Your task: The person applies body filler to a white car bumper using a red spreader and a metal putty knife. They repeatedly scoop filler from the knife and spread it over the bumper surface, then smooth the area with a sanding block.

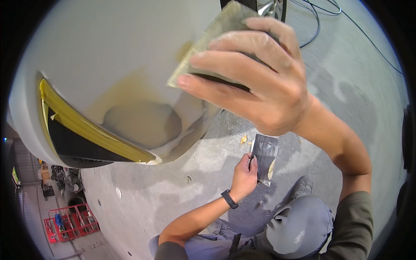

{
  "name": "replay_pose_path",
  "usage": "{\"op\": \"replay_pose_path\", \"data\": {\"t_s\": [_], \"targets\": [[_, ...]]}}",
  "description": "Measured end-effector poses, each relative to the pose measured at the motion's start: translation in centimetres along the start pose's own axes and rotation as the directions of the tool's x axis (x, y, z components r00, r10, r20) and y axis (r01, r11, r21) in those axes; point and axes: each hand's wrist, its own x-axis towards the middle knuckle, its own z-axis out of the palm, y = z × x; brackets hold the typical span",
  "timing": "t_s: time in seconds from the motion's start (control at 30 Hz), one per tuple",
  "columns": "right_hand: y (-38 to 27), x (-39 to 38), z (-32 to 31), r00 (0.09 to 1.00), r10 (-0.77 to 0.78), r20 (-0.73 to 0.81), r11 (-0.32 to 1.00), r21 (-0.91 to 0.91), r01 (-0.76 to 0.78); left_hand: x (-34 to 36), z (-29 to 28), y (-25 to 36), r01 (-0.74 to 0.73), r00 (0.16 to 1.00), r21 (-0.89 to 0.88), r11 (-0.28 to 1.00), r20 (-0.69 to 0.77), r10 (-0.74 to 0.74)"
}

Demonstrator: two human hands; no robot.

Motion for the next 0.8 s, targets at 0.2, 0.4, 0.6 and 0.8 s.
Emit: {"op": "replay_pose_path", "data": {"t_s": [0.2, 0.4, 0.6, 0.8], "targets": [[-0.5, 2.3, 2.1, 0.986, 0.159, 0.043, 0.983, 0.086, -0.162, -0.2, -0.2, -0.2, 0.002, 1.0, -0.042, 0.999, 0.016, -0.001], [-1.9, -1.0, -6.1, 0.871, 0.325, 0.37, 0.898, 0.17, -0.407, 0.4, -0.6, -0.3, 0.074, 0.996, -0.374, 0.924, 0.079, -0.048], [-11.1, -8.6, -14.2, 0.622, 0.482, 0.617, 0.684, 0.179, -0.707, 0.7, -2.1, 2.0, 0.276, 0.955, -0.705, 0.653, 0.281, -0.101], [-15.5, -13.2, -16.3, 0.688, 0.407, 0.601, 0.708, 0.268, -0.653, -0.1, -1.3, 4.9, 0.259, 0.954, -0.728, 0.634, 0.297, -0.048]]}}
